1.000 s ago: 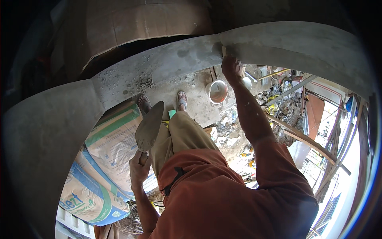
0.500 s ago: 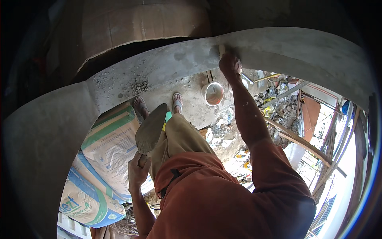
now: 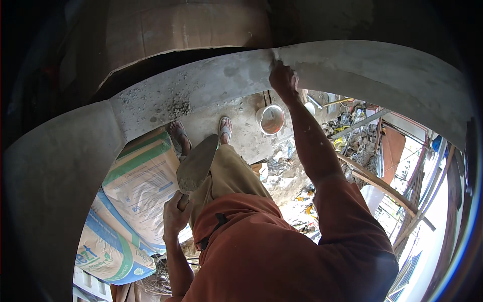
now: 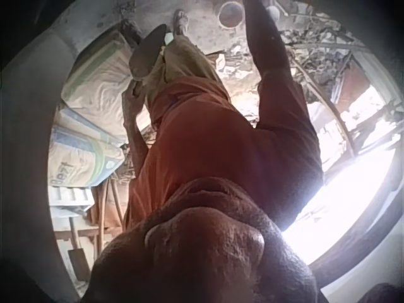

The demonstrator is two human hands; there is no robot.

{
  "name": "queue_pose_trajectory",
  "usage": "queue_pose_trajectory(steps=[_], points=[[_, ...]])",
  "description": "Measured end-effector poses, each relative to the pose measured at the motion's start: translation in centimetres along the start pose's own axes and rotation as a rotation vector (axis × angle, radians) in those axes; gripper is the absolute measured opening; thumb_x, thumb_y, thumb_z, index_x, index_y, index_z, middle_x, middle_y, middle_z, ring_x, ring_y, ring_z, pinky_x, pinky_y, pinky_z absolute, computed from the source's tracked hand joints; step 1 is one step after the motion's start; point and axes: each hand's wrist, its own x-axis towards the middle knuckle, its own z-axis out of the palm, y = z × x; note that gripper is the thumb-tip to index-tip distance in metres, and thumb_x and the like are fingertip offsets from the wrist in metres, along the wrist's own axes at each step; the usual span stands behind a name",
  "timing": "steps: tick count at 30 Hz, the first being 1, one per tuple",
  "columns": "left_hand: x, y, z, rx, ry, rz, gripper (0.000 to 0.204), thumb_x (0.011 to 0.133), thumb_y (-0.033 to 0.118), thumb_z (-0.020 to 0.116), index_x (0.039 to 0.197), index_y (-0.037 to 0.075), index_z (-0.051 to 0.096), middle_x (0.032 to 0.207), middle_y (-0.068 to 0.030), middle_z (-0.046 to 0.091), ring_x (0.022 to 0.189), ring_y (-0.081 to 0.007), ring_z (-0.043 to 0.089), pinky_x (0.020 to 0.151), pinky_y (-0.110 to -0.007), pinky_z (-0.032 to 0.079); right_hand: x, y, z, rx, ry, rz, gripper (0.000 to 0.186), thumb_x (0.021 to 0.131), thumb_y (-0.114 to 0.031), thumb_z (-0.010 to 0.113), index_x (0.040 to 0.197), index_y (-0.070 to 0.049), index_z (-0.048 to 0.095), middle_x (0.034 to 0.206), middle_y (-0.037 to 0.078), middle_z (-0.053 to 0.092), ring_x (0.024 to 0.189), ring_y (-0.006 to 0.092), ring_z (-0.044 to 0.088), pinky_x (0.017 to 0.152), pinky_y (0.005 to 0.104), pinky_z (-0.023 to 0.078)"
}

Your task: Smoothing out concrete plaster on a wall using a sponge and a trowel.

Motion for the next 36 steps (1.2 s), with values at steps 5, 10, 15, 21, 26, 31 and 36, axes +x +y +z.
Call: queue_pose_trajectory(steps=[5, 10, 15, 21, 26, 31, 36], points=[[-0.4, 0.1, -0.1, -0.021, 0.038, 0.023, 0.022, 0.081, 0.014, 0.068, 0.097, 0.002, 0.06, 0.071, -0.0178, 0.06, 0.06, -0.0341, 0.058, 0.058, -0.036, 0.046, 1.6, 0.5, -0.9, 0.111, 0.11, 0.092, 0.021, 0.088, -0.02, 0.049, 0.094, -0.006, 0.063, 0.086, 0.023, 0.068, 0.087, 0.0408, 0.067, 0.077, 0.0517, 0.053], [-0.3, 1.0, -0.8, -0.012, 0.042, -0.025, 0.022, 0.082, 0.014, 0.068, 0.098, 0.002, 0.06, 0.074, -0.0183, 0.062, 0.064, -0.0357, 0.061, 0.061, -0.037, 0.047, 2.7, 1.0, -0.6, 0.094, -0.036, -0.057, 0.028, 0.09, -0.028, 0.049, 0.105, -0.009, 0.064, 0.091, 0.023, 0.068, 0.088, 0.0442, 0.065, 0.078, 0.0548, 0.052], [-0.6, 0.9, -1.1, 0.006, 0.062, -0.036, 0.023, 0.082, 0.015, 0.068, 0.099, 0.002, 0.06, 0.076, -0.019, 0.064, 0.067, -0.0369, 0.062, 0.063, -0.038, 0.048, 2.2, 2.1, -3.9, 0.035, -0.103, -0.006, 0.031, 0.09, -0.03, 0.05, 0.105, -0.007, 0.065, 0.095, 0.023, 0.068, 0.092, 0.0439, 0.065, 0.078, 0.0525, 0.053], [0.0, 0.7, -0.9, 0.02, 0.051, -0.028, 0.023, 0.083, 0.016, 0.068, 0.099, 0.001, 0.06, 0.076, -0.0196, 0.064, 0.067, -0.0367, 0.063, 0.063, -0.038, 0.048, 1.0, 4.2, 0.8, -0.041, -0.148, -0.06, 0.031, 0.088, -0.029, 0.052, 0.097, -0.004, 0.067, 0.097, 0.025, 0.067, 0.093, 0.043, 0.065, 0.082, 0.0524, 0.052], [0.1, 0.8, -1.2, 0.013, 0.07, 0.01, 0.022, 0.083, 0.015, 0.067, 0.099, 0.001, 0.06, 0.072, -0.0188, 0.061, 0.06, -0.0335, 0.06, 0.059, -0.037, 0.047, 0.9, 3.9, -2.7, 0.116, -0.097, -0.014, 0.037, 0.09, -0.037, 0.051, 0.108, -0.009, 0.065, 0.096, 0.025, 0.066, 0.094, 0.0434, 0.063, 0.083, 0.0534, 0.05], [0.1, -0.1, -1.0, -0.032, 0.125, 0.044, 0.021, 0.083, 0.014, 0.067, 0.099, 0.002, 0.06, 0.066, -0.017, 0.058, 0.055, -0.0308, 0.055, 0.056, -0.036, 0.045, -2.5, 3.1, -6.0, 0.027, -0.109, 0.02, 0.035, 0.09, -0.033, 0.049, 0.112, -0.011, 0.065, 0.097, 0.023, 0.067, 0.095, 0.0427, 0.064, 0.085, 0.0515, 0.05], [0.7, 0.7, -1.0, 0.012, 0.059, -0.018, 0.022, 0.083, 0.014, 0.066, 0.1, 0.002, 0.061, 0.068, -0.0173, 0.059, 0.057, -0.0311, 0.057, 0.058, -0.036, 0.046, -4.5, 5.3, -3.7, -0.036, 0.084, -0.107, 0.019, 0.087, -0.022, 0.054, 0.09, -0.006, 0.064, 0.086, 0.02, 0.067, 0.078, 0.0407, 0.066, 0.069, 0.0498, 0.054]])
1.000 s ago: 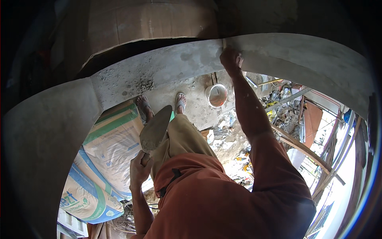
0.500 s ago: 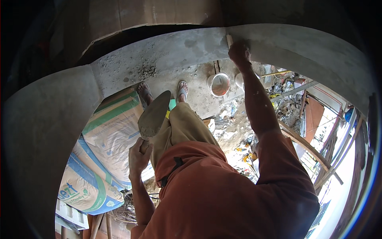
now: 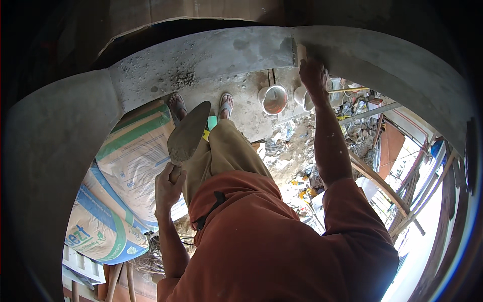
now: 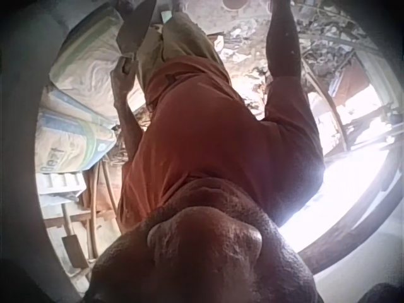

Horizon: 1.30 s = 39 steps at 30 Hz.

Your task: Smoothing out concrete plaster on a wall using a sponge and a trowel.

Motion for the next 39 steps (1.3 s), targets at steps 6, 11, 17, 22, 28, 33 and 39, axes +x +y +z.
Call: queue_pose_trajectory(steps=[6, 11, 17, 22, 28, 33, 39], points=[[0.1, -0.4, 0.2, -0.025, 0.021, 0.038, 0.023, 0.082, 0.014, 0.066, 0.101, 0.002, 0.06, 0.072, -0.018, 0.061, 0.061, -0.0322, 0.06, 0.06, -0.037, 0.046, 1.2, 0.4, 2.5, -0.062, 0.106, -0.192, 0.012, 0.085, -0.015, 0.055, 0.078, -0.007, 0.06, 0.073, 0.016, 0.061, 0.063, 0.0348, 0.063, 0.057, 0.0457, 0.052], [0.2, -0.5, 0.3, -0.047, 0.028, 0.022, 0.023, 0.083, 0.014, 0.066, 0.101, 0.002, 0.06, 0.072, -0.0174, 0.06, 0.059, -0.0316, 0.057, 0.059, -0.036, 0.046, 1.9, 0.9, 3.7, 0.107, 0.007, -0.124, 0.027, 0.088, -0.03, 0.056, 0.083, -0.005, 0.062, 0.081, 0.025, 0.064, 0.078, 0.0465, 0.063, 0.068, 0.0546, 0.052], [0.2, -0.5, 0.7, -0.061, 0.024, 0.015, 0.023, 0.083, 0.014, 0.066, 0.102, 0.002, 0.06, 0.071, -0.0171, 0.059, 0.057, -0.0298, 0.053, 0.058, -0.036, 0.045, 1.9, 0.3, 3.6, 0.117, 0.033, -0.063, 0.018, 0.088, -0.021, 0.052, 0.084, -0.006, 0.06, 0.08, 0.024, 0.065, 0.074, 0.0447, 0.064, 0.069, 0.0539, 0.052], [0.2, -0.9, 1.0, -0.093, 0.026, 0.006, 0.022, 0.083, 0.014, 0.066, 0.1, 0.002, 0.059, 0.07, -0.0176, 0.059, 0.056, -0.0294, 0.053, 0.058, -0.036, 0.045, 2.2, 0.2, 2.9, 0.022, -0.119, 0.051, 0.03, 0.087, -0.031, 0.056, 0.095, -0.004, 0.066, 0.09, 0.026, 0.066, 0.087, 0.0467, 0.063, 0.078, 0.0544, 0.051], [0.5, -1.0, 1.7, -0.057, 0.05, 0.044, 0.022, 0.082, 0.016, 0.067, 0.095, 0.002, 0.057, 0.069, -0.0185, 0.058, 0.059, -0.0359, 0.054, 0.058, -0.039, 0.044, 3.4, -1.2, 4.5, 0.047, -0.201, 0.108, 0.03, 0.087, -0.03, 0.053, 0.099, -0.006, 0.066, 0.092, 0.027, 0.066, 0.089, 0.0453, 0.064, 0.08, 0.0537, 0.051], [-0.4, -1.6, 1.3, -0.037, 0.074, 0.0, 0.022, 0.081, 0.017, 0.068, 0.093, 0.002, 0.057, 0.068, -0.0186, 0.057, 0.061, -0.0391, 0.055, 0.058, -0.04, 0.044, 2.0, -8.6, 3.9, 0.107, -0.123, 0.082, 0.021, 0.091, -0.022, 0.045, 0.096, -0.008, 0.059, 0.091, 0.022, 0.066, 0.086, 0.0412, 0.065, 0.076, 0.0545, 0.05], [-2.0, -2.1, 0.7, -0.065, 0.134, -0.047, 0.022, 0.081, 0.017, 0.068, 0.094, 0.001, 0.058, 0.071, -0.0192, 0.06, 0.062, -0.035, 0.059, 0.059, -0.039, 0.046, -2.4, -19.8, 0.5, 0.361, -0.068, -0.307, 0.017, 0.092, -0.021, 0.049, 0.094, -0.008, 0.058, 0.08, 0.019, 0.068, 0.076, 0.0418, 0.067, 0.067, 0.0532, 0.053]])
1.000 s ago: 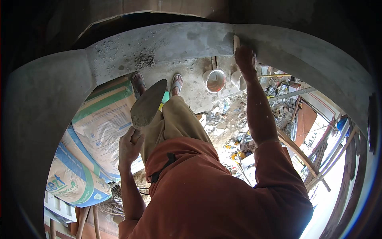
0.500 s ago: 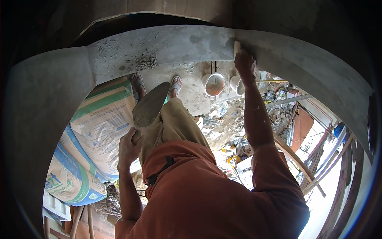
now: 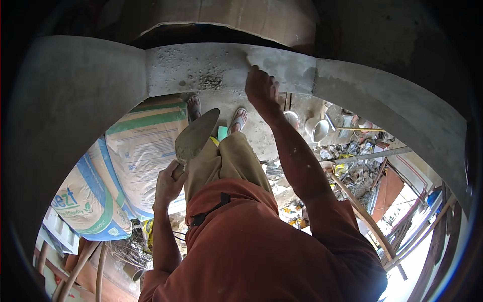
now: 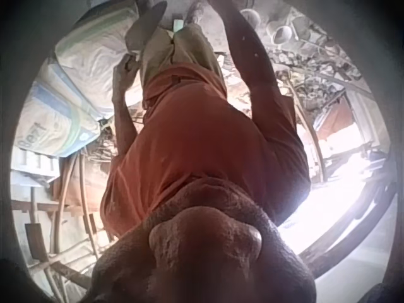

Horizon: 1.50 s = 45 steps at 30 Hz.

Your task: Smoothing out concrete plaster on a wall using a sponge and a trowel.

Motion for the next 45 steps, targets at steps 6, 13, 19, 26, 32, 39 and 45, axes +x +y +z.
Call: queue_pose_trajectory(steps=[6, 13, 19, 26, 32, 39, 45], points=[[-1.6, 0.9, -0.7, 0.015, 0.084, 0.043, 0.024, 0.081, 0.016, 0.068, 0.098, 0.001, 0.06, 0.074, -0.0185, 0.064, 0.064, -0.0309, 0.063, 0.062, -0.038, 0.048, 2.8, 9.2, 2.7, -0.573, 0.404, -0.104, 0.015, 0.091, -0.022, 0.05, 0.091, -0.011, 0.06, 0.071, 0.002, 0.058, 0.065, 0.0218, 0.063, 0.058, 0.0378, 0.051], [-4.5, -0.5, -1.0, -0.014, 0.21, 0.025, 0.026, 0.082, 0.016, 0.067, 0.101, 0.0, 0.06, 0.08, -0.0193, 0.066, 0.069, -0.0302, 0.066, 0.065, -0.037, 0.05, 2.0, -3.2, 2.7, -0.134, 0.114, -0.069, 0.019, 0.089, -0.019, 0.054, 0.104, -0.011, 0.061, 0.087, 0.015, 0.068, 0.08, 0.0352, 0.068, 0.069, 0.0511, 0.053], [-7.8, -0.7, 1.8, -0.119, 0.444, -0.063, 0.025, 0.083, 0.017, 0.066, 0.1, 0.0, 0.06, 0.083, -0.0183, 0.066, 0.071, -0.028, 0.065, 0.067, -0.036, 0.049, 3.2, -2.2, 1.0, 0.12, -0.125, -0.15, 0.032, 0.094, -0.025, 0.044, 0.12, -0.014, 0.057, 0.116, 0.013, 0.063, 0.104, 0.0384, 0.061, 0.088, 0.0562, 0.044], [-10.6, 0.1, 12.3, -0.444, 0.769, -0.11, 0.023, 0.083, 0.014, 0.066, 0.1, 0.0, 0.062, 0.067, -0.0047, 0.056, 0.053, -0.0084, 0.045, 0.05, -0.026, 0.037, 4.8, 0.6, 1.8, -0.176, 0.192, -0.416, 0.017, 0.088, -0.016, 0.049, 0.101, -0.008, 0.057, 0.078, 0.008, 0.066, 0.066, 0.0274, 0.068, 0.053, 0.0419, 0.053], [-12.4, 0.3, 19.4, -0.582, 0.805, -0.276, 0.022, 0.082, 0.017, 0.067, 0.094, 0.0, 0.059, 0.077, -0.0147, 0.062, 0.067, -0.0247, 0.054, 0.068, -0.036, 0.046, 2.7, -4.6, 0.5, -0.089, -0.054, -0.608, 0.021, 0.088, -0.017, 0.046, 0.104, -0.009, 0.058, 0.093, 0.013, 0.068, 0.087, 0.0345, 0.067, 0.075, 0.0485, 0.051], [-13.0, 0.8, 22.4, -0.7, 0.921, -0.3, 0.021, 0.081, 0.013, 0.066, 0.097, 0.0, 0.06, 0.079, -0.0132, 0.062, 0.07, -0.0216, 0.057, 0.07, -0.033, 0.047, 3.6, -2.1, 1.1, -0.184, -0.032, -0.548, 0.02, 0.087, -0.019, 0.05, 0.1, -0.008, 0.06, 0.095, 0.014, 0.066, 0.085, 0.0332, 0.065, 0.065, 0.0474, 0.05], [-12.1, -0.1, 22.0, -0.663, 0.919, -0.286, 0.022, 0.081, 0.015, 0.065, 0.098, 0.0, 0.061, 0.079, -0.0144, 0.062, 0.069, -0.0201, 0.056, 0.067, -0.034, 0.047, -1.0, -7.7, 0.9, -0.183, -0.147, -0.772, 0.028, 0.091, -0.03, 0.049, 0.111, -0.013, 0.061, 0.1, 0.014, 0.068, 0.092, 0.0362, 0.065, 0.079, 0.0529, 0.047]])
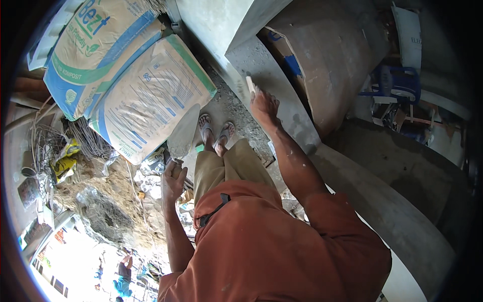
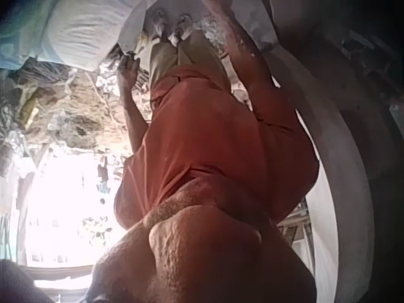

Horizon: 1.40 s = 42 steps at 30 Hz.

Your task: Smoothing out concrete plaster on a wall using a sponge and a trowel.

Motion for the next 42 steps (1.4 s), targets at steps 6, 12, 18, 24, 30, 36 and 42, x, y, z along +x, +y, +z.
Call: queue_pose_trajectory(steps=[6, 12, 18, 24, 30, 36, 42], points=[[0.9, -0.1, 0.0, -0.054, 0.055, 0.027, 0.024, 0.081, 0.015, 0.066, 0.1, 0.0, 0.061, 0.082, -0.0163, 0.064, 0.068, -0.0238, 0.057, 0.068, -0.036, 0.047, 2.1, 7.3, -3.1, -0.066, 0.038, 0.315, 0.029, 0.087, -0.023, 0.056, 0.113, -0.012, 0.06, 0.094, 0.015, 0.069, 0.086, 0.035, 0.068, 0.077, 0.0483, 0.052], [1.5, 0.3, -0.7, -0.08, 0.014, -0.038, 0.018, 0.082, 0.014, 0.065, 0.092, 0.002, 0.058, 0.07, -0.0098, 0.055, 0.061, -0.018, 0.047, 0.059, -0.033, 0.044, 3.8, 5.1, -0.3, 0.091, 0.033, 0.4, 0.029, 0.089, -0.029, 0.053, 0.113, -0.014, 0.061, 0.103, 0.018, 0.067, 0.101, 0.0382, 0.063, 0.086, 0.0528, 0.046], [1.2, -0.4, -1.8, -0.062, 0.048, -0.077, 0.019, 0.082, 0.014, 0.065, 0.094, 0.001, 0.059, 0.07, -0.0111, 0.055, 0.061, -0.018, 0.047, 0.061, -0.033, 0.044, 3.5, 1.4, -2.0, 0.063, -0.003, 0.149, 0.028, 0.092, -0.03, 0.05, 0.111, -0.012, 0.06, 0.099, 0.018, 0.067, 0.095, 0.0416, 0.063, 0.08, 0.0517, 0.049], [1.9, -0.4, -1.2, -0.12, 0.041, -0.063, 0.021, 0.081, 0.013, 0.065, 0.098, 0.001, 0.06, 0.072, -0.0105, 0.057, 0.062, -0.0167, 0.047, 0.062, -0.033, 0.044, 6.6, 5.1, -1.5, -0.019, -0.018, 0.22, 0.022, 0.089, -0.026, 0.052, 0.099, -0.01, 0.061, 0.094, 0.014, 0.068, 0.091, 0.0343, 0.066, 0.069, 0.0501, 0.05], [1.4, 0.2, -1.6, -0.064, 0.054, -0.04, 0.021, 0.082, 0.013, 0.064, 0.097, 0.0, 0.059, 0.072, -0.0111, 0.056, 0.062, -0.0173, 0.047, 0.062, -0.033, 0.044, 6.4, 1.7, -2.3, 0.054, 0.054, 0.096, 0.023, 0.091, -0.024, 0.049, 0.105, -0.01, 0.061, 0.097, 0.017, 0.067, 0.095, 0.0362, 0.065, 0.079, 0.0512, 0.048], [2.0, 0.1, -1.1, -0.076, 0.044, -0.047, 0.023, 0.082, 0.013, 0.064, 0.1, -0.001, 0.06, 0.078, -0.0151, 0.061, 0.066, -0.0211, 0.054, 0.066, -0.035, 0.046, 9.2, 3.5, -1.6, -0.059, 0.019, 0.044, 0.024, 0.089, -0.026, 0.052, 0.104, -0.009, 0.062, 0.097, 0.018, 0.067, 0.095, 0.0389, 0.064, 0.081, 0.0528, 0.047], [2.1, 0.7, -1.2, -0.044, 0.042, -0.027, 0.024, 0.082, 0.014, 0.063, 0.102, 0.0, 0.06, 0.079, -0.0159, 0.063, 0.066, -0.0217, 0.055, 0.067, -0.036, 0.047, 9.9, 3.0, -2.7, 0.073, -0.032, 0.109, 0.034, 0.094, -0.031, 0.048, 0.119, -0.011, 0.057, 0.107, 0.02, 0.064, 0.104, 0.0395, 0.059, 0.091, 0.0521, 0.042]])
